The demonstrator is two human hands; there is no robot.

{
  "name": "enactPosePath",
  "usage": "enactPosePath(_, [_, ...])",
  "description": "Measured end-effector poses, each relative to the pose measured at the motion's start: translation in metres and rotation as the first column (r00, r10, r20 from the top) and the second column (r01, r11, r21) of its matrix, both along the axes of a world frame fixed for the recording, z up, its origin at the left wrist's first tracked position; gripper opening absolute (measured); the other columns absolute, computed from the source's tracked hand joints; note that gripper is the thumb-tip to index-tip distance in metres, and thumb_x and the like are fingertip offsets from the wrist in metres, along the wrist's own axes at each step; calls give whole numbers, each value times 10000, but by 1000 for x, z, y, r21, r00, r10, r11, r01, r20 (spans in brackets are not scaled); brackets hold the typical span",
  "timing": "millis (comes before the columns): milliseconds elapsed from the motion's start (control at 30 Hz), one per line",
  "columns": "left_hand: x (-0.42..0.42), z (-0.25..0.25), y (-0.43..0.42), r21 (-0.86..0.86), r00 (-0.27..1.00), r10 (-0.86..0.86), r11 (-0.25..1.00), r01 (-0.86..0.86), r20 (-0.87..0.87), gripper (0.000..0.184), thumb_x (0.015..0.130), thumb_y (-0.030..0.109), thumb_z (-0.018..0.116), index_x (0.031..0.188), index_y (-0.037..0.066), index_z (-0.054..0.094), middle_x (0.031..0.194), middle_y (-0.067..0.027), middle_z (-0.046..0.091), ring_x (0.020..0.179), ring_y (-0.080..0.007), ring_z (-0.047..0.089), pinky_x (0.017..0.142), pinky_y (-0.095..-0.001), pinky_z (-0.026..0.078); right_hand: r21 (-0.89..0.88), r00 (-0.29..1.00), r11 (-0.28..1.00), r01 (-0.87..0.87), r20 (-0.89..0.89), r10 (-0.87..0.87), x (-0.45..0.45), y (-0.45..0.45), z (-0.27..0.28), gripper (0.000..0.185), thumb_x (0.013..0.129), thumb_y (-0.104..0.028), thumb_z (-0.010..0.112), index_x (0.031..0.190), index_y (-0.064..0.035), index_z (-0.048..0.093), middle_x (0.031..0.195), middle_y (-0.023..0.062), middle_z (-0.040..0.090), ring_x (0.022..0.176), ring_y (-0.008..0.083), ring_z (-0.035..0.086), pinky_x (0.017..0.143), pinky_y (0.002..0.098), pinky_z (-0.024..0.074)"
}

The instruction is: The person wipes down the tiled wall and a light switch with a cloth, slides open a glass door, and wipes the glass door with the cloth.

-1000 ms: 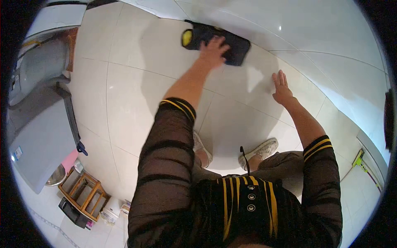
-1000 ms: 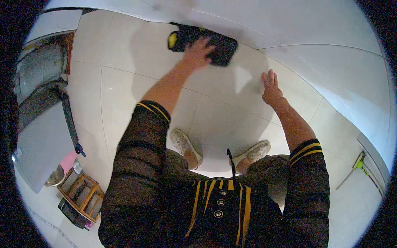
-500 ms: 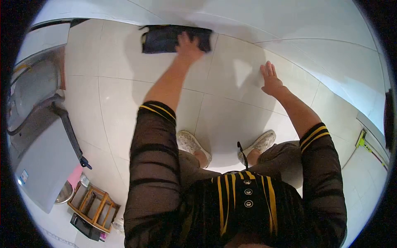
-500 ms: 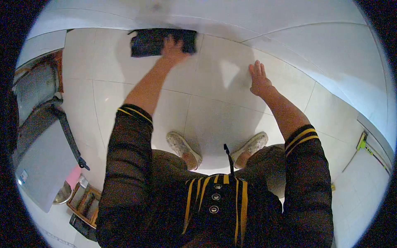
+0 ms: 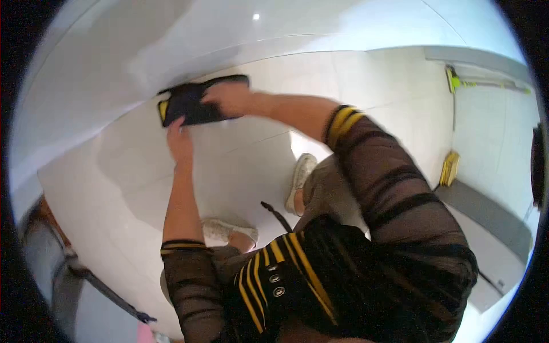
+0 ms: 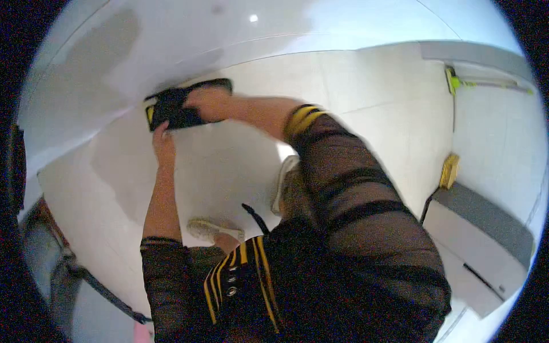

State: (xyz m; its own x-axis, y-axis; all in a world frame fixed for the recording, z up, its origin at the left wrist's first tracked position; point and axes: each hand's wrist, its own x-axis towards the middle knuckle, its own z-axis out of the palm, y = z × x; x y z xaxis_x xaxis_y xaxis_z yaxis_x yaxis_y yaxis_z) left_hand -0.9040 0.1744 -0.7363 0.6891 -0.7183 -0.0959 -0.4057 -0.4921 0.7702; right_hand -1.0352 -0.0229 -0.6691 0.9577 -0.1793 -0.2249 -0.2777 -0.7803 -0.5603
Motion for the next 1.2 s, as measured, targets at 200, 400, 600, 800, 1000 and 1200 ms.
enactPosePath(200, [21, 51, 13, 193, 904, -364, 893, 408, -223, 273, 877, 110, 517, 1138, 42, 562, 1211, -145, 529, 1150, -277, 478, 980, -359, 366, -98, 907, 958, -269, -361, 218, -21, 10, -55, 510, 867, -293, 462, 1366, -225, 381, 1516, 43, 85, 1399, 216, 57, 1026, 532, 281])
enactPosePath(400, [79, 129, 50, 481, 915, -278, 784, 392, -293, 324, 906, 128, 499, 1214, 30, 511, 1247, -120, 517, 1176, -231, 469, 982, -333, 370, -312, 883, 948, 69, -423, -203, -175, -131, -51, 536, 834, -363, 546, 1337, -249, 404, 1432, 65, 289, 1328, 273, 254, 975, 482, 361])
enactPosePath(600, [26, 241, 45, 562, 891, -403, 696, 448, -212, 368, 864, 94, 537, 1226, 42, 496, 1237, -130, 521, 1165, -271, 473, 988, -355, 362, -416, 579, 872, 256, -657, -484, -342, -252, -94, 421, 880, -343, 410, 1259, -182, 494, 1385, 133, 369, 1263, 375, 356, 1015, 509, 313])
enactPosePath(800, [-46, 298, 34, 471, 835, -490, 693, 546, -249, 418, 819, 72, 574, 1229, 72, 496, 1231, -140, 514, 1159, -324, 462, 982, -399, 362, -460, 307, 384, 801, -236, -922, -298, -202, -81, 353, 806, -234, 499, 1144, -166, 574, 1222, 160, 477, 1116, 400, 452, 912, 478, 409])
enactPosePath(1000, [-69, 292, 12, 434, 742, -621, 612, 661, -252, 431, 811, 96, 591, 1232, 86, 495, 1223, -141, 513, 1145, -326, 463, 979, -404, 362, -249, 801, 832, 495, -240, -548, -206, -85, -52, 298, 761, -164, 539, 1050, -189, 605, 1014, 128, 514, 1008, 315, 509, 782, 454, 466])
enactPosePath(1200, [-57, 297, 29, 442, 753, -631, 631, 638, -187, 462, 810, 110, 596, 1255, 103, 472, 1252, -125, 496, 1169, -318, 444, 996, -407, 347, -199, 991, 980, 10, -129, -36, -276, -26, -71, 186, 705, -128, 574, 862, -177, 659, 902, 88, 542, 908, 283, 541, 705, 427, 462])
